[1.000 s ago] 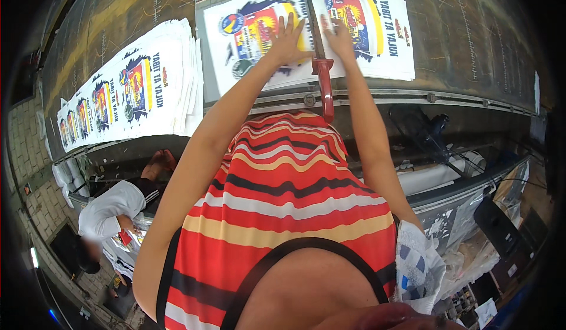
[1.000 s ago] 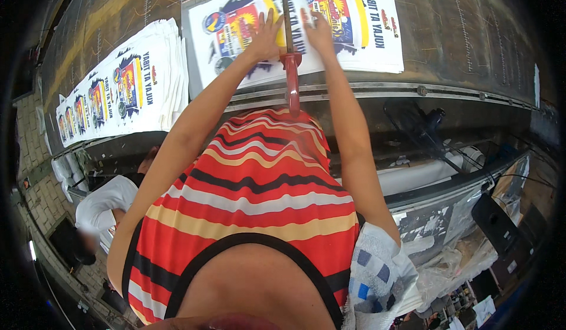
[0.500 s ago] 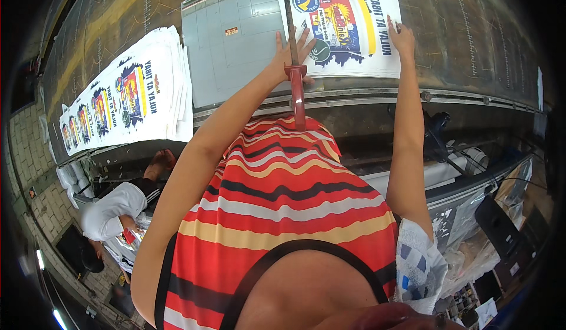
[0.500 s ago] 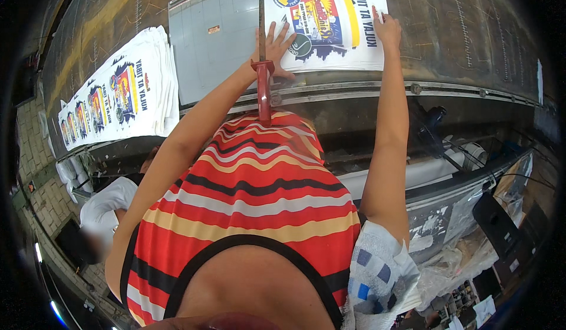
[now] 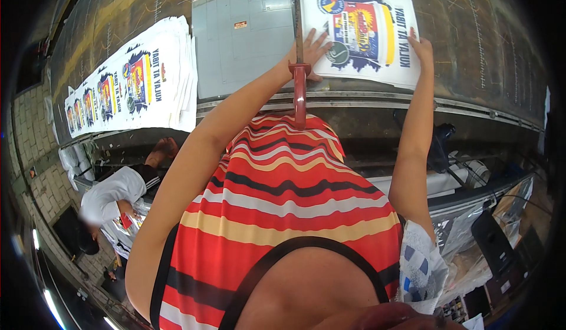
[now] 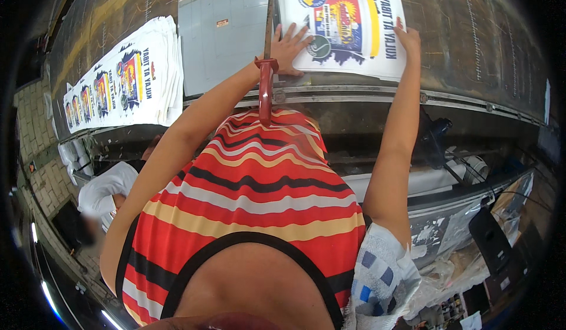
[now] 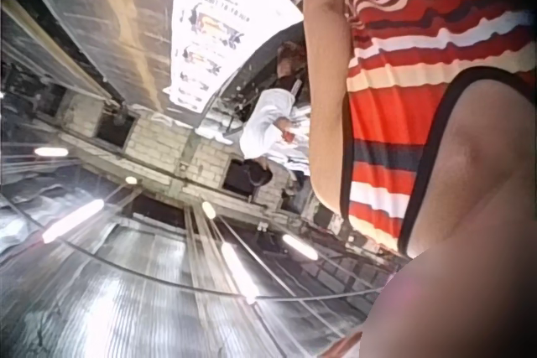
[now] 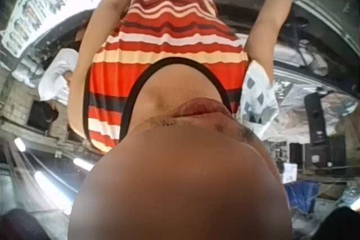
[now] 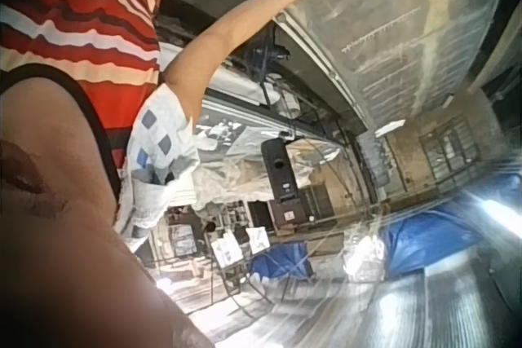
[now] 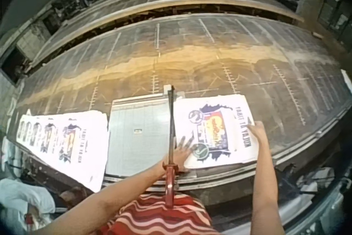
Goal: Cutting individual printed graphics or stickers from a larger sheet using a paper cutter.
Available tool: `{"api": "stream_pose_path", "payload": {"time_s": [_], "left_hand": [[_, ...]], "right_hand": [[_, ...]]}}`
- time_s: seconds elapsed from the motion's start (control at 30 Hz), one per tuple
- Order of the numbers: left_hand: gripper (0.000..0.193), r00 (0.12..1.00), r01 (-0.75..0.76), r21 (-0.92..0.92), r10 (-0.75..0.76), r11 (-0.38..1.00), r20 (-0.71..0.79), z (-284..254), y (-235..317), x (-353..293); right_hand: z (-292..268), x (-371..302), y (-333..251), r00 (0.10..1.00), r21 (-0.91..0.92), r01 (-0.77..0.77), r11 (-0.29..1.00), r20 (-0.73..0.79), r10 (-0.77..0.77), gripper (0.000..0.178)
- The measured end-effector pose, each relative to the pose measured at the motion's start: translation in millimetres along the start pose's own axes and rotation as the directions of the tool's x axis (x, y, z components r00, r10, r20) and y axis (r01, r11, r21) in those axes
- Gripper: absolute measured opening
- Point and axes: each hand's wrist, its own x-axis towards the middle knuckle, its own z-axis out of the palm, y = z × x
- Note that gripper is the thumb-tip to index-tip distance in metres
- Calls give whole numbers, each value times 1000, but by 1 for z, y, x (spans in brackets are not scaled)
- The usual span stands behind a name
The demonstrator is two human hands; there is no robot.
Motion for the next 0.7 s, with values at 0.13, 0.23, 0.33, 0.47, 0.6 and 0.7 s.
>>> {"api": "stream_pose_path", "payload": {"time_s": [0.13,0.23,0.33,0.47,0.6,0.7], "left_hand": [[115,1000,17,24,-16,1000,-3,10,4,5],[116,999,24,-1,-24,1000,-22,19,5,5],[117,994,-34,-59,28,998,-106,29,5,1],[117,968,-139,-267,74,954,-238,35,-1,-15],[99,965,-108,-343,15,933,-262,15,-6,-49],[94,957,16,-403,-130,915,-258,-5,-24,-86]], "right_hand": [[-1,-9,4,983,-50,40,998,-179,-48,70],[10,-19,-3,961,-84,37,996,-269,-58,67],[21,-28,-9,946,-209,77,975,-293,-138,61],[19,-35,-17,943,-340,53,939,-291,-158,56],[10,-52,-24,915,-61,265,962,-299,-271,53],[12,-90,-28,787,-238,268,934,-504,-354,51]]}}
